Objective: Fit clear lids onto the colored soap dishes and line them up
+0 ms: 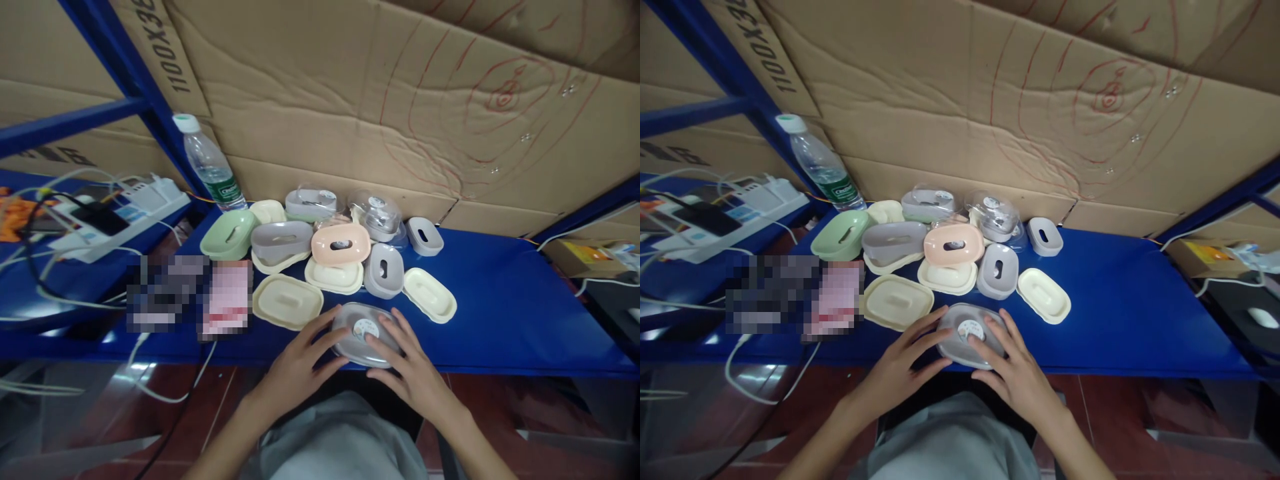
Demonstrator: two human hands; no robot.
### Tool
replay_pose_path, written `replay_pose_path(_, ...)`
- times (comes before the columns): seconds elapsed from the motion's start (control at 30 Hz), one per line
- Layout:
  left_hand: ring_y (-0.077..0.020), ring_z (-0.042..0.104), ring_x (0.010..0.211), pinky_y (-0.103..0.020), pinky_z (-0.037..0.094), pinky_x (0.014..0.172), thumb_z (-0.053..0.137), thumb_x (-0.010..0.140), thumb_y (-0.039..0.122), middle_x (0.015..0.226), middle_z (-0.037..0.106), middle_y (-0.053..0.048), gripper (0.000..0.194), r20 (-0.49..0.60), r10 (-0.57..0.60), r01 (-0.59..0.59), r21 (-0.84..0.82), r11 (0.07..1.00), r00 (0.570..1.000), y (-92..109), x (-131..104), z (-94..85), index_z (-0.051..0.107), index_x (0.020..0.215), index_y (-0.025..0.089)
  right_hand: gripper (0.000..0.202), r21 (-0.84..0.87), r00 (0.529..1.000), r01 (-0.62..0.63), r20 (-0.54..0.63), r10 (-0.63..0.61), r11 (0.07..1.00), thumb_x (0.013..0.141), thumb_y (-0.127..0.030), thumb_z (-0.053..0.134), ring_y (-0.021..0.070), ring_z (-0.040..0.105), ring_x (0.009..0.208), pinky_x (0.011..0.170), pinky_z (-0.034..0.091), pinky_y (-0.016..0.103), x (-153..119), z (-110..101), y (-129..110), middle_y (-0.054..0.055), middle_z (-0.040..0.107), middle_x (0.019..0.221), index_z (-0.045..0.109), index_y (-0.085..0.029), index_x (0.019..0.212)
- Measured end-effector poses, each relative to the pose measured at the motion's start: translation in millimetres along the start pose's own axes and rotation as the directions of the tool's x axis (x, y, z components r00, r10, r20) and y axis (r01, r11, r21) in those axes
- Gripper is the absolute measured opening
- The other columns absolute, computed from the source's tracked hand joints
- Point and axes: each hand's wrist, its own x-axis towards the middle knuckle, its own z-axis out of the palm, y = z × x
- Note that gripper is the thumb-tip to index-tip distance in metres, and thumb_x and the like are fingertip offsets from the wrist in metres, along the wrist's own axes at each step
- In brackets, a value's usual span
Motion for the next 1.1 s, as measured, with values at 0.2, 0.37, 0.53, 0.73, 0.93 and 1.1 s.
replay_pose_path(0.2, -0.0255, 0.059, 0.141, -0.043, 0.055, 0.115, 0.067, 0.099, 0.022, 0.152, 0.058, -0.013, 0.046, -0.042, 0.016, -0.018, -0.037, 0.999, 0.999, 3, 0, -2.6, 0.058, 0.144, 0.027, 0.063, 0.015, 0.999, -0.010, -0.036, 0.011, 1.000, 0.100, -0.030, 0.070, 0.0375, 0.026, 0.161, 0.119, 0.046, 0.063, -2, 3, 2, 0.008, 0.039, 0.170, 0.047, -0.036, 0.159)
replay_pose_path(0.37, -0.0278, 0.056, 0.144, -0.046, 0.055, 0.115, 0.065, 0.100, 0.021, 0.159, 0.050, -0.013, 0.054, 0.010, 0.003, -0.003, 0.023, 1.000, 1.000, 5, 2, -2.2, 0.052, 0.151, 0.031, 0.064, 0.038, 0.991, -0.032, -0.128, 0.036, 0.999, 0.099, -0.032, 0.070, 0.0378, 0.032, 0.158, 0.117, 0.049, 0.063, -2, 7, 2, 0.008, 0.042, 0.167, 0.047, -0.036, 0.159)
replay_pose_path(0.53, -0.0258, 0.058, 0.142, -0.042, 0.057, 0.112, 0.063, 0.101, 0.022, 0.163, 0.046, -0.013, 0.059, -0.001, 0.002, -0.002, 0.053, 0.999, 1.000, 5, 0, 1.4, 0.046, 0.156, 0.031, 0.068, 0.025, 0.948, -0.025, -0.316, 0.031, 0.999, 0.095, -0.027, 0.074, 0.0404, 0.043, 0.152, 0.116, 0.048, 0.068, -7, -19, 9, 0.007, 0.049, 0.162, 0.049, -0.039, 0.157)
replay_pose_path(0.73, -0.0221, 0.069, 0.126, -0.037, 0.061, 0.105, 0.060, 0.102, 0.024, 0.140, 0.067, -0.009, 0.045, 0.008, 0.023, -0.024, 0.152, 0.988, 1.000, 7, 0, 4.8, 0.056, 0.146, 0.027, 0.060, -0.194, 0.821, -0.344, -0.537, 0.194, 0.919, 0.096, -0.039, 0.074, 0.0392, 0.048, 0.148, 0.123, 0.039, 0.064, -4, -92, 116, 0.010, 0.051, 0.161, 0.056, -0.034, 0.153)
replay_pose_path(0.93, -0.0222, 0.074, 0.114, -0.037, 0.064, 0.099, 0.058, 0.103, 0.022, 0.127, 0.074, -0.008, 0.031, -0.008, 0.066, -0.063, 0.211, 0.975, 0.998, 7, 1, 7.2, 0.065, 0.132, 0.024, 0.056, -0.221, 0.818, -0.457, -0.485, 0.309, 0.862, 0.094, -0.059, 0.070, 0.0343, 0.059, 0.137, 0.119, 0.044, 0.050, -2, -115, 253, 0.018, 0.062, 0.147, 0.070, -0.022, 0.136)
replay_pose_path(1.1, -0.0223, 0.074, 0.112, -0.037, 0.064, 0.097, 0.057, 0.103, 0.020, 0.126, 0.074, -0.009, 0.026, -0.010, 0.086, -0.081, 0.231, 0.970, 0.996, 6, 0, 9.5, 0.068, 0.126, 0.022, 0.062, -0.255, 0.824, -0.500, -0.433, 0.364, 0.828, 0.096, -0.061, 0.064, 0.0335, 0.055, 0.140, 0.120, 0.041, 0.048, -4, -104, 283, 0.020, 0.060, 0.149, 0.066, -0.018, 0.141)
